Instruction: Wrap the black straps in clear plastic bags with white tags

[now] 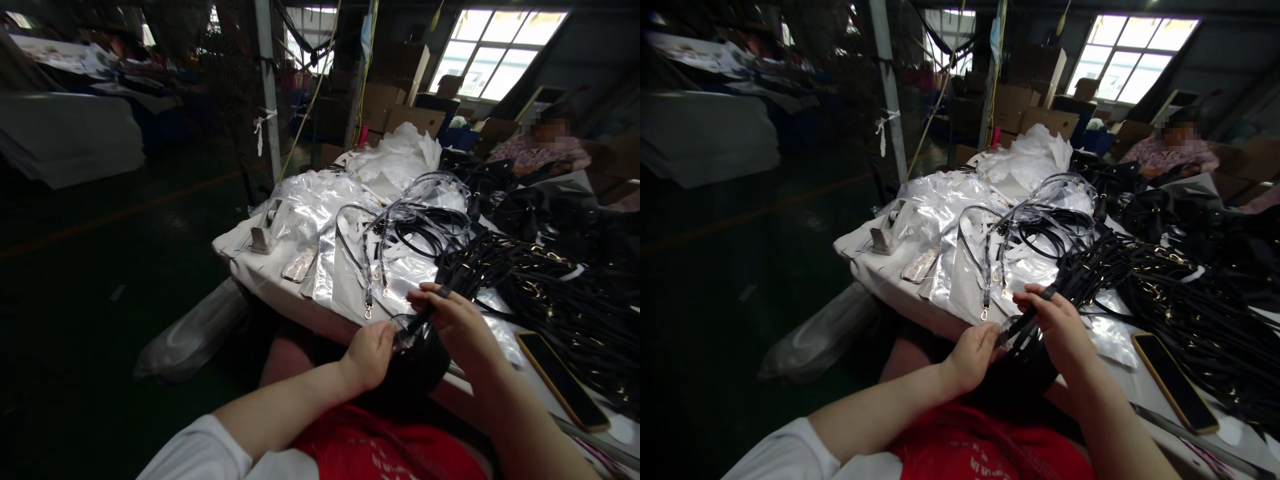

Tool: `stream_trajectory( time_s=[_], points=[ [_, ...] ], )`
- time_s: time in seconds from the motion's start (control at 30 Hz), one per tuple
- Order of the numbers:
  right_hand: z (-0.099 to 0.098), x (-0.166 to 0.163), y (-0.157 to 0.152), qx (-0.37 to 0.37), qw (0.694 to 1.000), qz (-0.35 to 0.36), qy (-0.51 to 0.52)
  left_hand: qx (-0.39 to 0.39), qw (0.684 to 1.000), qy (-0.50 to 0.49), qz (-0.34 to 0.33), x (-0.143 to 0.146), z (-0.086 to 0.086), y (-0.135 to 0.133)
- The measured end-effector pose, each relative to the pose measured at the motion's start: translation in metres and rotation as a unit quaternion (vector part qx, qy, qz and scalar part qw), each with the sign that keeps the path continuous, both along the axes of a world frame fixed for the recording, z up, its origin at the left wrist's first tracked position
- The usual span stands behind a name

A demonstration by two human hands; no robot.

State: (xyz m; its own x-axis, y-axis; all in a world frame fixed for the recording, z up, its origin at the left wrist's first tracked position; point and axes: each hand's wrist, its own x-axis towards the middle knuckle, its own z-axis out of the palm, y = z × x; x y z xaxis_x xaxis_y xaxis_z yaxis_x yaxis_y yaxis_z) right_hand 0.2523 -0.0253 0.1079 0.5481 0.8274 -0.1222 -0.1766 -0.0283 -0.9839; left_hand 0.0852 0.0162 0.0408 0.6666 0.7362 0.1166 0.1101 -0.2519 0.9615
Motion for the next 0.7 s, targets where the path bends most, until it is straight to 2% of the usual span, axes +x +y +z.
stream_trajectory(
  time_s=[0.1, 0.17, 0.23, 0.3, 0.4, 0.5, 0.57, 0.6, 0.67, 0.7],
  points=[
    [-0.004, 0.031, 0.007, 0.022, 0.994, -0.026, 0.104, -0.02, 1.0, 0.018, -0.012, -0.013, -0.008, 0.009],
    [-0.007, 0.047, 0.012, 0.03, 0.993, -0.051, 0.099, 0.007, 0.999, 0.037, -0.008, -0.022, -0.015, 0.012],
    [-0.008, 0.052, 0.016, 0.042, 0.996, -0.063, 0.043, 0.019, 0.999, 0.045, -0.009, -0.028, -0.02, 0.013],
    [-0.008, 0.045, 0.018, 0.055, 0.995, -0.072, -0.042, -0.003, 0.999, 0.034, -0.028, -0.029, -0.02, 0.012],
    [-0.007, 0.015, 0.014, 0.056, 0.986, -0.064, -0.142, -0.069, 0.996, -0.006, -0.055, -0.022, -0.014, 0.009],
    [-0.01, -0.023, 0.002, 0.019, 0.981, 0.027, -0.193, -0.127, 0.99, -0.055, -0.037, -0.011, -0.006, 0.008],
    [-0.013, -0.042, -0.007, 0.009, 0.975, 0.079, -0.208, -0.11, 0.991, -0.079, -0.003, -0.006, -0.005, 0.01],
    [-0.014, -0.047, -0.012, 0.01, 0.976, 0.083, -0.202, -0.087, 0.993, -0.081, 0.015, -0.006, -0.006, 0.011],
    [-0.012, -0.047, -0.017, 0.013, 0.985, 0.042, -0.168, -0.06, 0.996, -0.068, 0.022, -0.009, -0.01, 0.013],
    [-0.009, -0.044, -0.019, 0.014, 0.99, 0.01, -0.144, -0.069, 0.996, -0.064, 0.004, -0.012, -0.012, 0.013]
  ],
)
